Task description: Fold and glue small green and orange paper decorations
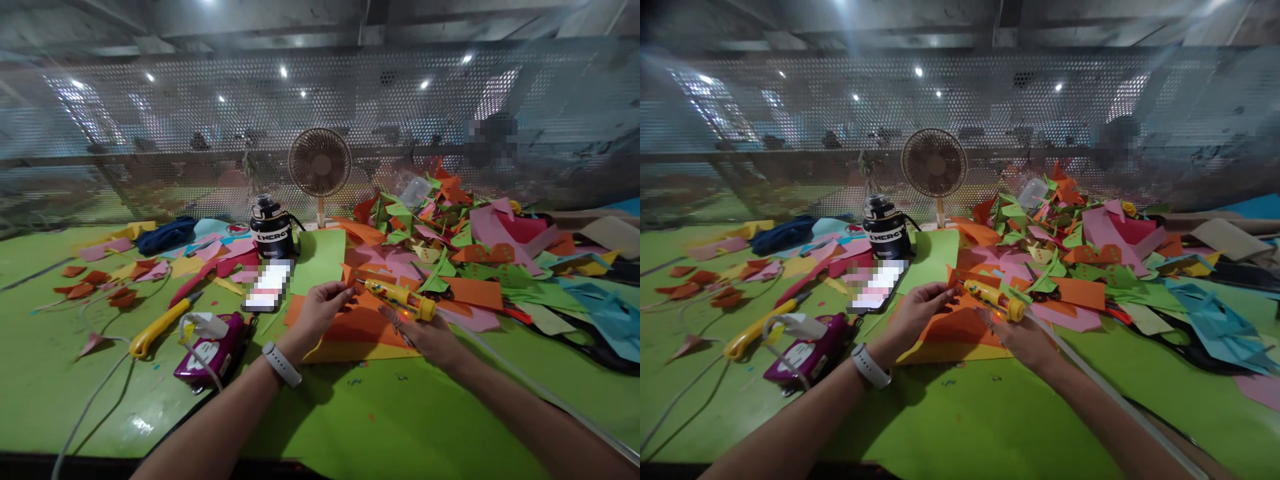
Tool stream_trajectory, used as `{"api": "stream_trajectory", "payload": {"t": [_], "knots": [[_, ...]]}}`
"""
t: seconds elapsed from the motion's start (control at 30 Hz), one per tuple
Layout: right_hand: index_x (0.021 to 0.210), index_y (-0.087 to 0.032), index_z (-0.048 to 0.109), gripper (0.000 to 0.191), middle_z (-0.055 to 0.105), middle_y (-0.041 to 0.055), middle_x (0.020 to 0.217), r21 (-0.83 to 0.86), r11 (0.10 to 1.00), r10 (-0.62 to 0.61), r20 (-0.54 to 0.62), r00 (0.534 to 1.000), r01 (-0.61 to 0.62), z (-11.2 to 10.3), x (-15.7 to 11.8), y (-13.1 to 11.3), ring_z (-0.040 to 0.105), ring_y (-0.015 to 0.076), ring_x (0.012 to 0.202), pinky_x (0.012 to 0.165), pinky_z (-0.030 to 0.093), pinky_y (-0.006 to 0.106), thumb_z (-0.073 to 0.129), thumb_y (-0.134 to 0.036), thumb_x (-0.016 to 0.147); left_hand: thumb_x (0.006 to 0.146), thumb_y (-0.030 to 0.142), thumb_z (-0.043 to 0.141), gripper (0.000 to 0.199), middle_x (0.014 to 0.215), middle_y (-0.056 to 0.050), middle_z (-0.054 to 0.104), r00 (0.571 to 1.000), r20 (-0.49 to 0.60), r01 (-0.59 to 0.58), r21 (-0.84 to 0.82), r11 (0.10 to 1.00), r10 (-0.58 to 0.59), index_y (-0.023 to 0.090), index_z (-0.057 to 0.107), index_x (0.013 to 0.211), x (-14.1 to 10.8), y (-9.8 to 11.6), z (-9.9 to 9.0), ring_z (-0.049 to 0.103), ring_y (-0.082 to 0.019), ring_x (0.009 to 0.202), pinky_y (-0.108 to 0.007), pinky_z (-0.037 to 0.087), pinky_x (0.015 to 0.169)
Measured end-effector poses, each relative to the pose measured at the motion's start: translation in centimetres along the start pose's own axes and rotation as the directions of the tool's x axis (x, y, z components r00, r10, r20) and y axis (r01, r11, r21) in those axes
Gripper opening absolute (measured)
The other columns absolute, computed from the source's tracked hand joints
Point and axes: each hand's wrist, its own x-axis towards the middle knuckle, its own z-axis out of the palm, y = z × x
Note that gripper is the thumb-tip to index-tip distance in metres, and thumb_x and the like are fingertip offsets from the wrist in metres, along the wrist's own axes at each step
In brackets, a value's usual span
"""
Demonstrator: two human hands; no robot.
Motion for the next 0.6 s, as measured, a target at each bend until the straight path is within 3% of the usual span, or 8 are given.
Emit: {"api": "stream_trajectory", "payload": {"t": [0.13, 0.23, 0.3, 0.43, 0.6], "knots": [[0.117, -0.017, 0.06, 0.036, 0.057, 0.0077, 0.124, -0.037, 0.999, 0.03, 0.096, 0.995, -0.026, -0.1, 0.1, -0.1, 0.06, 0.021, 0.1, 0.084, 0.053, 0.038, 0.052, -0.042, 0.093, 0.07, 0.032, 0.076, 0.017, 0.069, -0.003, 0.068, 1.0, 0.0, -0.023, 0.018, 1.0, 0.023, 0.016, 0.073, 0.074, 0.1, 0.0, 0.0, 0.058, -0.013, 0.064, -0.025, 0.047, 0.064], [0.119, -0.026, 0.061, 0.028, 0.062, 0.0063, 0.118, -0.067, 0.997, 0.053, 0.098, 0.994, -0.046, -0.2, 0.2, -0.5, 0.062, 0.0199, 0.095, 0.082, 0.054, 0.036, 0.051, -0.028, 0.093, 0.069, 0.033, 0.076, 0.018, 0.07, -0.003, 0.069, 1.0, -0.01, -0.028, 0.026, 0.999, 0.029, 0.016, 0.073, 0.074, 0.1, -0.1, 0.1, 0.058, -0.012, 0.063, -0.026, 0.047, 0.065], [0.121, -0.033, 0.062, 0.039, 0.068, 0.0059, 0.108, -0.104, 0.993, 0.066, 0.095, 0.993, -0.056, -0.3, 0.4, -0.7, 0.065, 0.0199, 0.085, 0.076, 0.056, 0.033, 0.046, -0.014, 0.091, 0.067, 0.036, 0.077, 0.021, 0.07, -0.003, 0.069, 0.999, -0.01, -0.032, 0.026, 0.999, 0.032, 0.016, 0.073, 0.075, 0.1, -0.1, 0.1, 0.058, -0.013, 0.064, -0.026, 0.047, 0.065], [0.121, -0.032, 0.065, 0.047, 0.071, 0.0057, 0.096, -0.165, 0.984, 0.088, 0.082, 0.993, -0.073, -0.5, 0.7, -1.1, 0.066, 0.022, 0.074, 0.065, 0.058, 0.032, 0.042, -0.012, 0.085, 0.065, 0.041, 0.079, 0.027, 0.071, -0.003, 0.069, 0.999, -0.003, -0.033, 0.022, 0.999, 0.033, 0.016, 0.073, 0.075, 0.0, 0.0, 0.0, 0.058, -0.013, 0.064, -0.026, 0.047, 0.066], [0.117, -0.03, 0.065, 0.032, 0.068, 0.0061, 0.105, -0.015, 0.989, 0.15, 0.097, 0.984, -0.149, -0.6, 1.1, -1.8, 0.066, 0.0221, 0.088, 0.072, 0.057, 0.034, 0.052, -0.02, 0.089, 0.067, 0.038, 0.078, 0.024, 0.072, -0.004, 0.07, 1.0, -0.002, -0.03, 0.029, 0.999, 0.03, 0.016, 0.072, 0.073, 0.0, -0.1, 0.0, 0.058, -0.013, 0.065, -0.027, 0.047, 0.067]]}}
